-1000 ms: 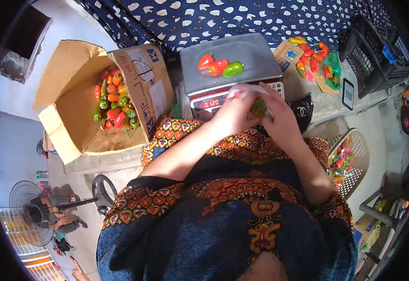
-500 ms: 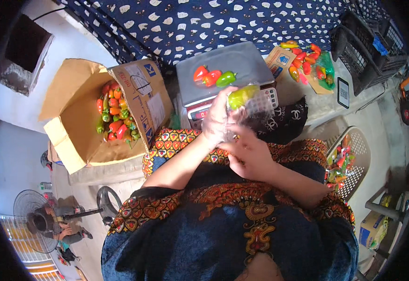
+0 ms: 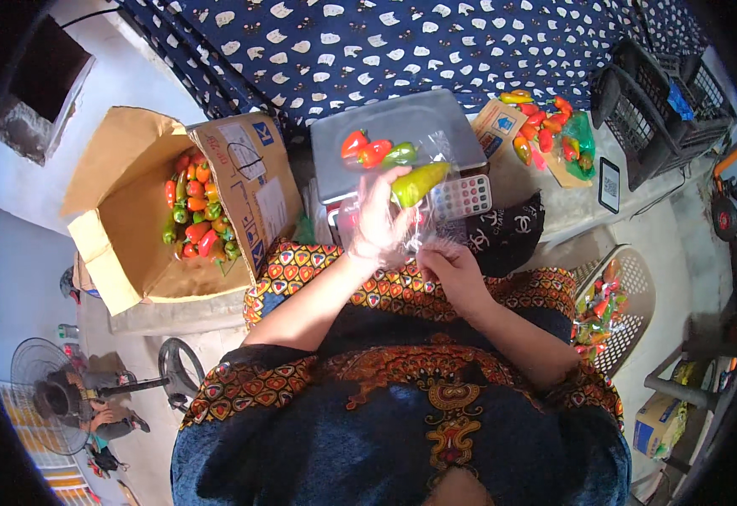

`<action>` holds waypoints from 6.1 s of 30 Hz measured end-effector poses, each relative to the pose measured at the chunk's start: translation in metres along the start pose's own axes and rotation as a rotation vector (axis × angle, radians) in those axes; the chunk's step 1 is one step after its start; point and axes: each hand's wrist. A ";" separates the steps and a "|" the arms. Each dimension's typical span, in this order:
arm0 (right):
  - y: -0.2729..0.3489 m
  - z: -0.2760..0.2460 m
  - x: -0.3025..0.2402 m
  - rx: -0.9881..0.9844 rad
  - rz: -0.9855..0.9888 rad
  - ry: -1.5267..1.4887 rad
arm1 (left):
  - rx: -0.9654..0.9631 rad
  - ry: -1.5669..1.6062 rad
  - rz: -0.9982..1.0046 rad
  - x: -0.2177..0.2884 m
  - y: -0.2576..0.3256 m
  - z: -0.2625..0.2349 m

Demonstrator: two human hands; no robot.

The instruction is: The person picks peppers from a cardboard box, places them on a digital scale to weigh them, and then puts them into small clear plastic bags.

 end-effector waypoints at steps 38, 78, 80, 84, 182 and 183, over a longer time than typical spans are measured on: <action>-0.005 -0.063 -0.065 0.074 -0.383 1.331 | -1.043 0.614 -0.187 0.021 -0.037 -0.043; -0.028 -0.080 -0.118 0.059 -0.428 1.374 | -0.121 -0.810 -0.336 -0.115 -0.095 -0.023; -0.024 -0.070 -0.129 -0.030 -0.367 1.314 | 0.128 -0.246 -0.246 -0.106 -0.096 -0.031; -0.026 -0.077 -0.119 0.000 -0.410 1.096 | -0.122 0.897 -0.518 0.032 -0.075 -0.019; -0.022 -0.059 -0.115 0.026 -0.429 0.639 | -0.370 1.114 -0.569 0.068 -0.040 -0.004; -0.018 -0.055 -0.118 0.016 -0.423 0.682 | -0.418 1.034 -0.554 0.063 -0.039 -0.003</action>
Point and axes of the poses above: each hand's wrist, its own y-axis away from the middle knuckle, its own z-axis out of the palm, x = y × z, and after that the axes turned 1 degree about -x, right-handed
